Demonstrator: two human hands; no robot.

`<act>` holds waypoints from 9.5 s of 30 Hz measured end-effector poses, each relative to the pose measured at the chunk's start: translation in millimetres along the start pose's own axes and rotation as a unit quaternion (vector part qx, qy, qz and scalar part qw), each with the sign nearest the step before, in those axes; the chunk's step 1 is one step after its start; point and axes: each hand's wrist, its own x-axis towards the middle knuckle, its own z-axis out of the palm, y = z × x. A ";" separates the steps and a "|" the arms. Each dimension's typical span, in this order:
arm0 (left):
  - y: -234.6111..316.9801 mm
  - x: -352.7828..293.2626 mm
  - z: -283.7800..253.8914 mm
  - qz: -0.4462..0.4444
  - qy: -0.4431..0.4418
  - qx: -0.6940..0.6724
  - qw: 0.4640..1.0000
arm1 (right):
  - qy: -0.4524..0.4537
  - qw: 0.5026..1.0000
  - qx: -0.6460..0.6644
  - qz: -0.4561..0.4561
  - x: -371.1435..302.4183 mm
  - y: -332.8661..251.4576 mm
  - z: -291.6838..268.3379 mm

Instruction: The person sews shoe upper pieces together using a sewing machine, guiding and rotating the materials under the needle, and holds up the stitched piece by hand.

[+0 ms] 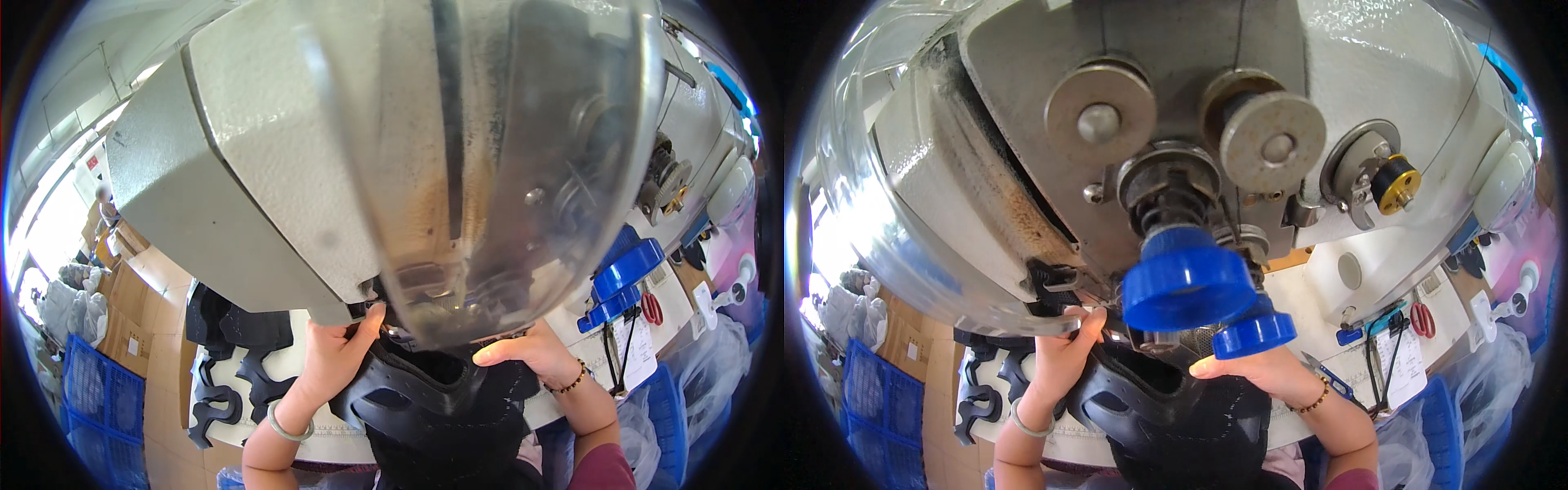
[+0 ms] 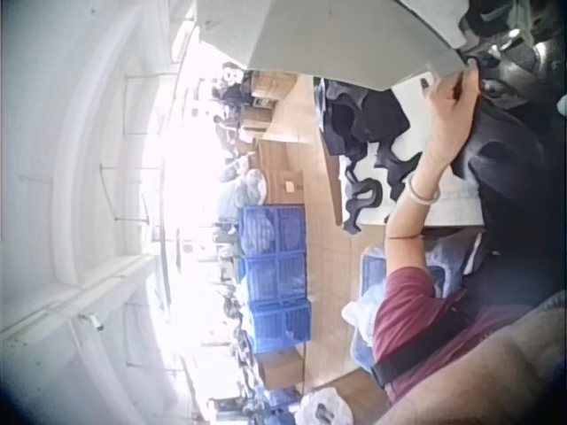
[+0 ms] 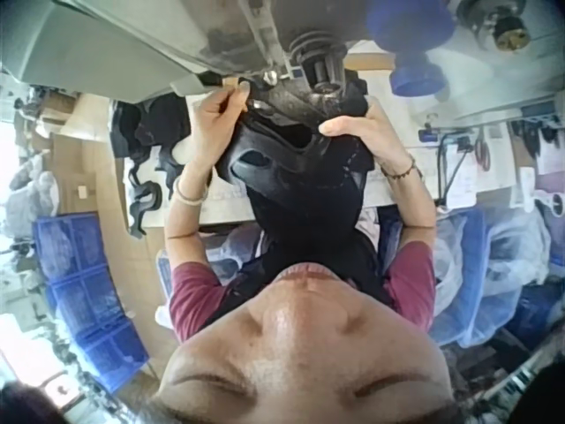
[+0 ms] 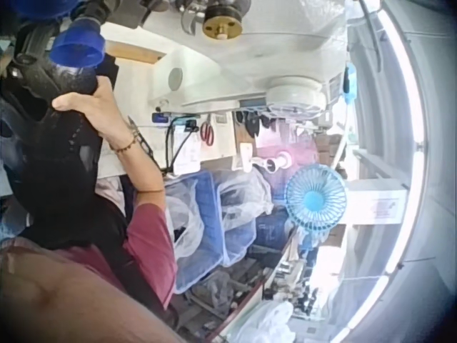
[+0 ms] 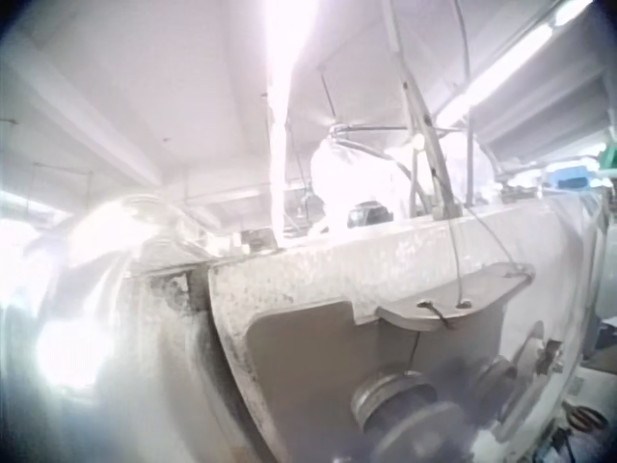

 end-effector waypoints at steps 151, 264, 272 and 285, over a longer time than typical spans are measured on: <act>28.4 4.5 -32.2 0.317 -0.134 0.228 0.911 | -0.137 0.988 -0.067 -0.039 9.3 52.0 70.0; -2.1 -20.1 10.9 0.527 0.007 0.261 0.809 | -0.001 0.999 -0.025 -0.035 21.5 -1.1 -20.4; -2.3 -7.7 10.7 0.507 0.024 0.247 0.825 | -0.009 0.998 0.011 -0.060 33.3 3.4 -23.7; 10.7 -9.2 -0.5 0.376 -0.003 0.160 0.913 | 0.041 0.995 0.012 -0.087 15.7 10.3 0.9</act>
